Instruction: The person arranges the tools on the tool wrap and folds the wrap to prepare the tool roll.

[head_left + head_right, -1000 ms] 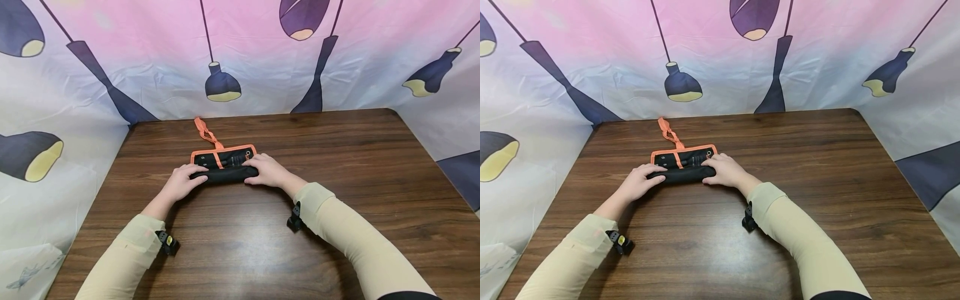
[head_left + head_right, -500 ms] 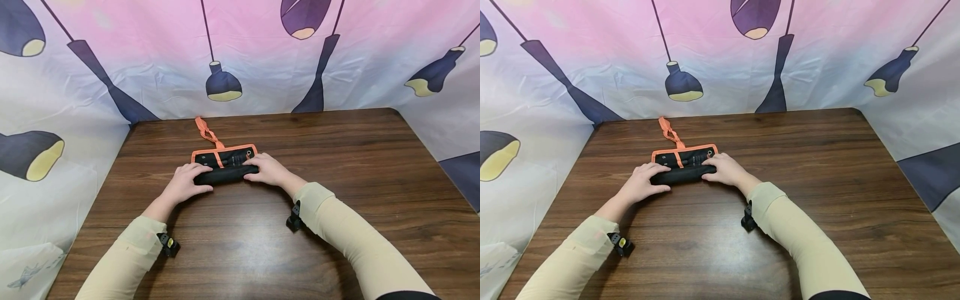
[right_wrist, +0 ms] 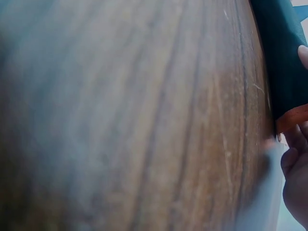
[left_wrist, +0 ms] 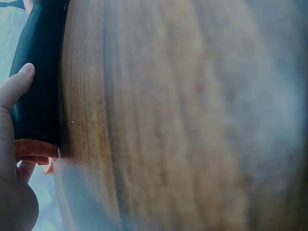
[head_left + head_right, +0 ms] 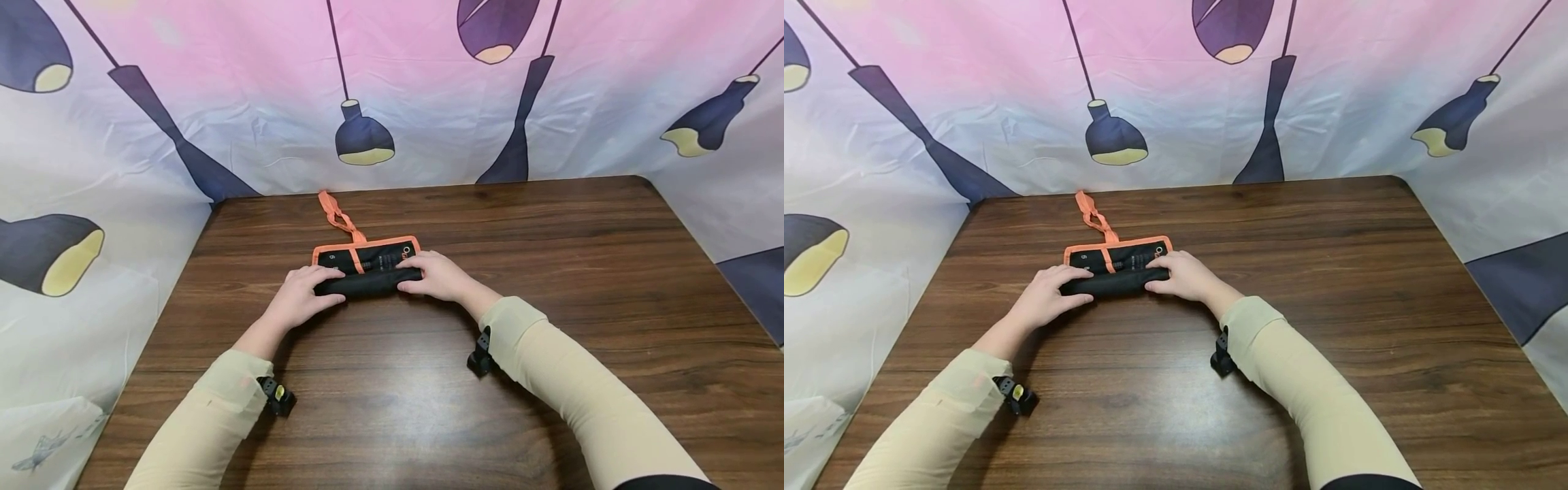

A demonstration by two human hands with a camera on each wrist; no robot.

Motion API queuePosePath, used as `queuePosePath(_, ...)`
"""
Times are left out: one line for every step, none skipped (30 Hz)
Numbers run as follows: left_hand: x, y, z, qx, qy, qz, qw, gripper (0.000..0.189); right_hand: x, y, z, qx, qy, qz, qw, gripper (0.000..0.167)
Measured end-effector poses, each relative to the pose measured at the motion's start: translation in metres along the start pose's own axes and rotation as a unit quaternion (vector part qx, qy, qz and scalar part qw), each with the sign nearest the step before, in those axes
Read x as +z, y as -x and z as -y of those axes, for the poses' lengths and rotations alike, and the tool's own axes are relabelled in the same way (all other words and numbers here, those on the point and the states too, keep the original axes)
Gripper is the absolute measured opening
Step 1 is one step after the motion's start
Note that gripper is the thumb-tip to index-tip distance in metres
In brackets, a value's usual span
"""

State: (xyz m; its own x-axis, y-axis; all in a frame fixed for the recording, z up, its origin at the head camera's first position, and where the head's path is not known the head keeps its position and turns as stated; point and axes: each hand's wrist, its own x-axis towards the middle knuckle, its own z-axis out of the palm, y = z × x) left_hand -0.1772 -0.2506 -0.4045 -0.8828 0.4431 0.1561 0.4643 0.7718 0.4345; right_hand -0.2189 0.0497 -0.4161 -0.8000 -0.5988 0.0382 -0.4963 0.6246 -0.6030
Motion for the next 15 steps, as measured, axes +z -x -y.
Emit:
queuePosePath(-0.001, 0.0, 0.0, -0.006, 0.003, 0.002, 1.0, 0.043, 0.0, 0.0, 0.0, 0.001, -0.006, 0.002, 1.0, 0.047)
queuePosePath(-0.001, 0.0, 0.0, -0.013, 0.007, 0.005, 0.9999, 0.043, -0.001, 0.0, 0.0, 0.002, -0.012, 0.003, 0.9999, 0.046)
queuePosePath(-0.002, -0.001, 0.0, -0.02, 0.012, 0.01, 0.9997, 0.043, -0.001, -0.001, 0.0, 0.003, -0.019, 0.005, 0.9998, 0.046)
queuePosePath(-0.003, -0.001, 0.0, -0.029, 0.018, 0.014, 0.9993, 0.043, -0.001, -0.001, -0.001, 0.006, -0.024, 0.008, 0.9997, 0.046)
queuePosePath(-0.003, -0.002, 0.0, -0.038, 0.024, 0.019, 0.9988, 0.043, -0.002, -0.001, -0.001, 0.008, -0.03, 0.009, 0.9995, 0.046)
queuePosePath(-0.004, -0.002, 0.0, -0.045, 0.03, 0.024, 0.9982, 0.044, -0.002, -0.002, -0.001, 0.011, -0.034, 0.011, 0.9993, 0.047)
queuePosePath(-0.005, -0.003, 0.001, -0.052, 0.037, 0.029, 0.9975, 0.044, -0.002, -0.002, -0.001, 0.013, -0.036, 0.012, 0.9992, 0.047)
queuePosePath(-0.005, -0.005, 0.002, -0.059, 0.044, 0.035, 0.9967, 0.044, -0.003, -0.002, -0.002, 0.016, -0.037, 0.012, 0.9991, 0.048)
queuePosePath(-0.006, -0.006, 0.003, -0.064, 0.05, 0.041, 0.9959, 0.044, -0.003, -0.002, -0.002, 0.018, -0.033, 0.011, 0.9992, 0.049)
queuePosePath(-0.006, -0.008, 0.004, -0.07, 0.057, 0.046, 0.9948, 0.043, -0.003, -0.002, -0.002, 0.019, -0.028, 0.008, 0.9994, 0.05)
queuePosePath(-0.007, -0.01, 0.005, -0.074, 0.062, 0.052, 0.994, 0.043, -0.003, -0.002, -0.001, 0.018, -0.022, 0.005, 0.9996, 0.052)
queuePosePath(-0.008, -0.011, 0.005, -0.077, 0.068, 0.058, 0.993, 0.044, -0.003, -0.002, -0.001, 0.016, -0.014, 0.001, 0.9998, 0.053)
queuePosePath(-0.009, -0.012, 0.006, -0.082, 0.073, 0.064, 0.9919, 0.045, -0.003, -0.001, 0.0, 0.012, -0.007, -0.004, 0.9999, 0.055)
queuePosePath(-0.01, -0.013, 0.007, -0.087, 0.076, 0.069, 0.9909, 0.045, -0.003, -0.001, 0.0, 0.006, 0.004, -0.009, 0.9999, 0.056)
queuePosePath(-0.011, -0.014, 0.008, -0.09, 0.079, 0.072, 0.9902, 0.045, -0.003, -0.001, 0.001, -0.002, 0.016, -0.014, 0.9998, 0.057)
